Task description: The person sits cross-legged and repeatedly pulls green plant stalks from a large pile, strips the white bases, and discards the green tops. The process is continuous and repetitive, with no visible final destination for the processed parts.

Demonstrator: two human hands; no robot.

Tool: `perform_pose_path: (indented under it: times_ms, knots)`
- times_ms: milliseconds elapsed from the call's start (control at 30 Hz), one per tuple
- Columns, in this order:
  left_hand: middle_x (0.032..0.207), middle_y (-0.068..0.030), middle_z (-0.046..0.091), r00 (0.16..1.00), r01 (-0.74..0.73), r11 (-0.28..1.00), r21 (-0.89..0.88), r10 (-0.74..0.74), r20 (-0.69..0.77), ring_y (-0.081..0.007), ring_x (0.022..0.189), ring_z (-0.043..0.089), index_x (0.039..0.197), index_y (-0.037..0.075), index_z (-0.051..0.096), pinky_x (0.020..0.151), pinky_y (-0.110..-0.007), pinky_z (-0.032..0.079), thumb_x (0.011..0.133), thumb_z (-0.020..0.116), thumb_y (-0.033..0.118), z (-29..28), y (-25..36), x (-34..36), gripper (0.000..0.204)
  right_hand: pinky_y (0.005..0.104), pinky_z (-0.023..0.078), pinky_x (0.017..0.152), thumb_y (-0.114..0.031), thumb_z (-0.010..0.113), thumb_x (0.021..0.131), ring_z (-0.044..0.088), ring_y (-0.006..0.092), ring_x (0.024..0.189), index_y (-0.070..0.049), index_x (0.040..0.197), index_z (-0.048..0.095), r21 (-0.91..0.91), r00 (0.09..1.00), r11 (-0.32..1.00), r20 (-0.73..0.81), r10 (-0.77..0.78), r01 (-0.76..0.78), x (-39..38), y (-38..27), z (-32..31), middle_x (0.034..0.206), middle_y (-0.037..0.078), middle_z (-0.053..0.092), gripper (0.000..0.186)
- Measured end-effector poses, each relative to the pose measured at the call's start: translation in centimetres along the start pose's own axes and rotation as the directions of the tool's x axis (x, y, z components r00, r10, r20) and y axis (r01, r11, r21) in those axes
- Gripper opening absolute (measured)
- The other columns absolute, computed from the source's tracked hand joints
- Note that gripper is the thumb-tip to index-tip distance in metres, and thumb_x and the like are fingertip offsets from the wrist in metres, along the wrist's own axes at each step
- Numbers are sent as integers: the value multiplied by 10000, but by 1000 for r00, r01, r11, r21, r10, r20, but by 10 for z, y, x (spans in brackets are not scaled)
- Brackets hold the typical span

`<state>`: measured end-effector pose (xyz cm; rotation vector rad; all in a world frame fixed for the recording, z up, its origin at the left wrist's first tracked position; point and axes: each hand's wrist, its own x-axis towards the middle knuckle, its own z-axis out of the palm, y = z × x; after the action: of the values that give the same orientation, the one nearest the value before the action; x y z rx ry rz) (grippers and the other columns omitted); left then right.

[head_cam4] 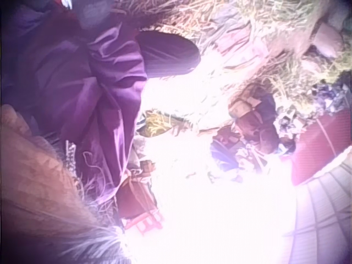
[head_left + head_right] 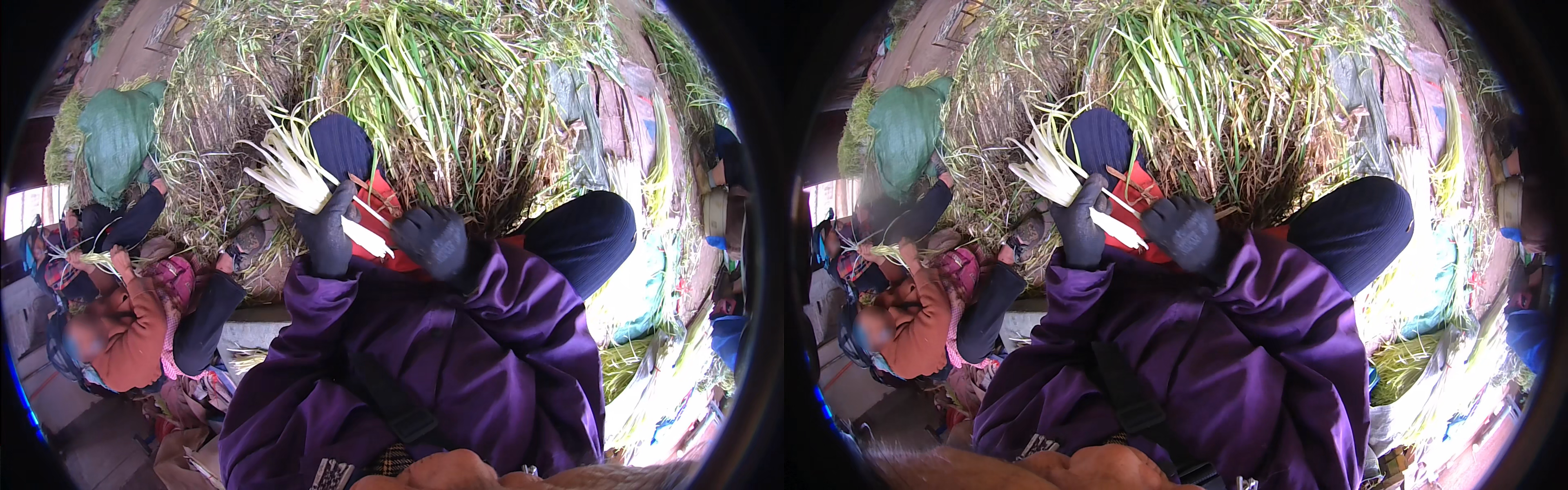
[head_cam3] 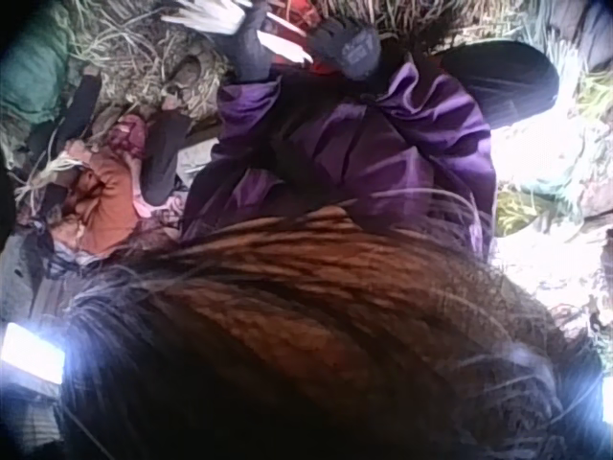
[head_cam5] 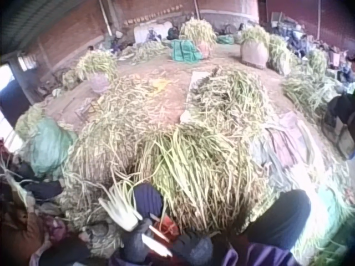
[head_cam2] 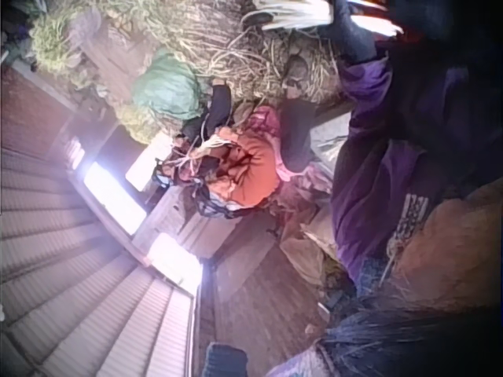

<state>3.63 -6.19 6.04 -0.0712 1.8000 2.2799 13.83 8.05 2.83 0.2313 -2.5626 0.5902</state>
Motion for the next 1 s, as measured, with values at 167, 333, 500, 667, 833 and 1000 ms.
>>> perform_pose_path:
  times_ms: [167,333,500,667,833,1000]
  knots:
    - [672,-2,519,1000,11,1000,8,-11,-7,-80,522,460,841,1,611,477,-234,368,844,630,63,-12,-1,8,66,363,449,542,-239,598,707,563,204,629,-156,816,579,-134,953,991,301,17,25,-52,19,-16,704,39,510,139]
    - [694,-4,528,995,8,996,-92,-17,-97,-61,528,452,871,23,593,479,-225,368,864,639,66,-23,3,20,64,424,497,613,-240,577,777,610,311,688,-95,811,590,-23,901,958,335,277,-286,-83,37,-29,757,106,588,150]
    - [726,-4,527,997,37,995,-97,-44,-66,-59,533,453,917,39,578,476,-226,370,880,643,94,-34,13,28,93,432,499,611,-194,562,832,612,348,688,-58,941,624,-119,790,924,486,373,-363,-83,50,-38,790,140,610,185]
    - [645,10,486,996,12,988,-154,-25,-83,-58,490,422,840,-5,603,471,-229,358,851,639,61,-31,17,27,75,418,509,624,-202,571,869,621,348,716,-59,1027,634,127,821,840,329,466,-528,-59,40,-29,872,147,642,222]
    - [760,-26,552,999,46,986,-159,-46,3,-55,536,444,918,26,571,500,-228,379,896,617,95,-30,22,29,86,407,497,589,-170,608,843,626,345,704,-65,1000,645,475,858,714,269,438,-514,-28,18,23,830,174,644,193]
    - [1038,-104,618,975,79,943,-324,-5,221,-46,589,442,1040,55,536,553,-233,400,947,556,129,-37,14,34,121,415,447,539,-176,644,824,590,338,606,-59,932,649,379,847,758,258,464,-531,-27,18,16,727,169,612,160]
